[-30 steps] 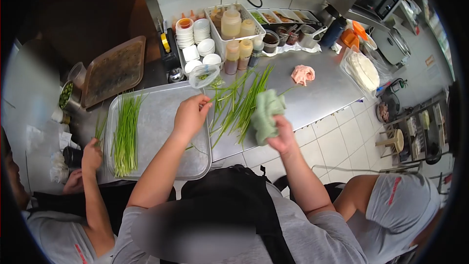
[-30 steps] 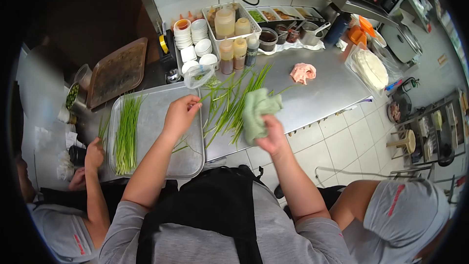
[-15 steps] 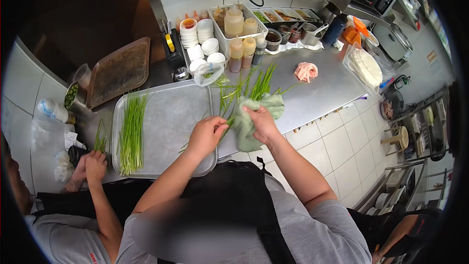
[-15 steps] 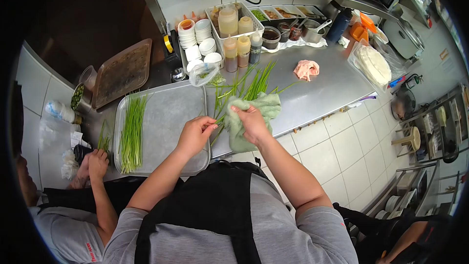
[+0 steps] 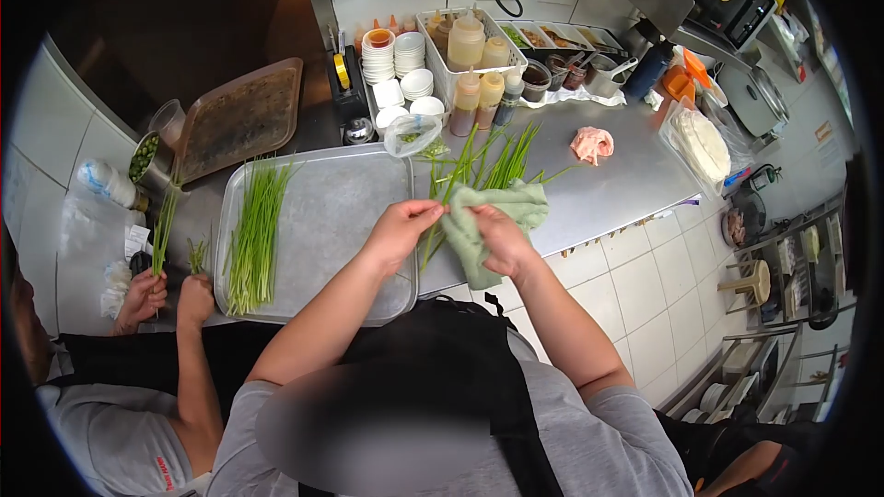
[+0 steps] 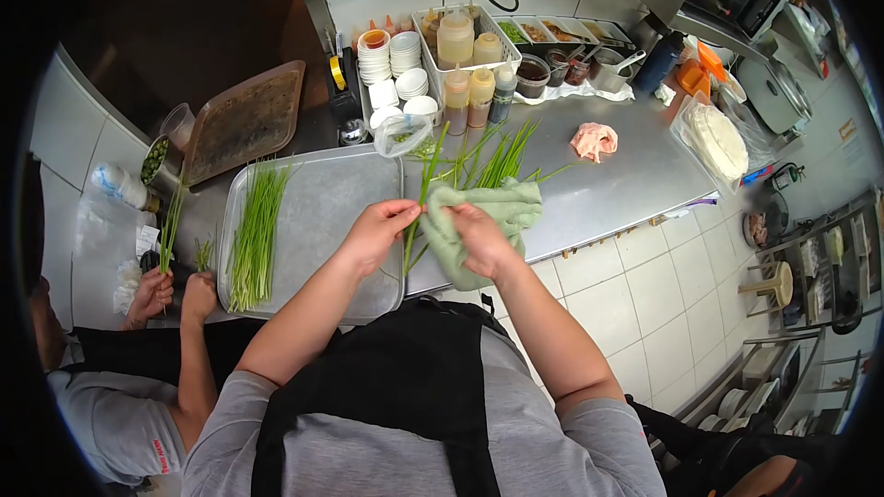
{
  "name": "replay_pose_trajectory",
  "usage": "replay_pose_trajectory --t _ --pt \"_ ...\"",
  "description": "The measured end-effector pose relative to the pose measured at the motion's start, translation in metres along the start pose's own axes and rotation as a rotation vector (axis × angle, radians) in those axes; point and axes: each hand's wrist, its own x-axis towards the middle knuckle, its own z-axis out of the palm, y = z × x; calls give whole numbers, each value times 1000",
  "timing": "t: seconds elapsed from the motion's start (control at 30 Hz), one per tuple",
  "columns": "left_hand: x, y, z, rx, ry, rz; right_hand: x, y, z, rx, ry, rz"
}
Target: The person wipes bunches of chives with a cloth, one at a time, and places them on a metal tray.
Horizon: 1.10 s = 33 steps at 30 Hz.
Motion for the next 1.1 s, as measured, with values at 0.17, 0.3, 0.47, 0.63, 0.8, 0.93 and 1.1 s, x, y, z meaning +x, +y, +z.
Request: replay_pose_trajectory --t 0.17,0.3,0.47,0.63,0.8,0.93,1.1 --pt "19 -19 -8 43 28 16 5 8 6 -264 42 4" --pt "21 -18 -12 -31 62 40 8 13 4 -507 -21 -56" --pt "15 3 -26 -83 125 55 21 29 -11 -834 30 -224" --pt "-3 24 -77 -515 145 372 20 30 -19 -1249 129 -329" --pt "-40 37 -198 -817 583 678 34 41 -74 -456 189 -134" --pt "-68 -42 -346 -966 981 660 18 8 -54 41 112 -51" --pt "-101 -97 -444 -1234 1246 579 8 -38 -57 280 102 -49"
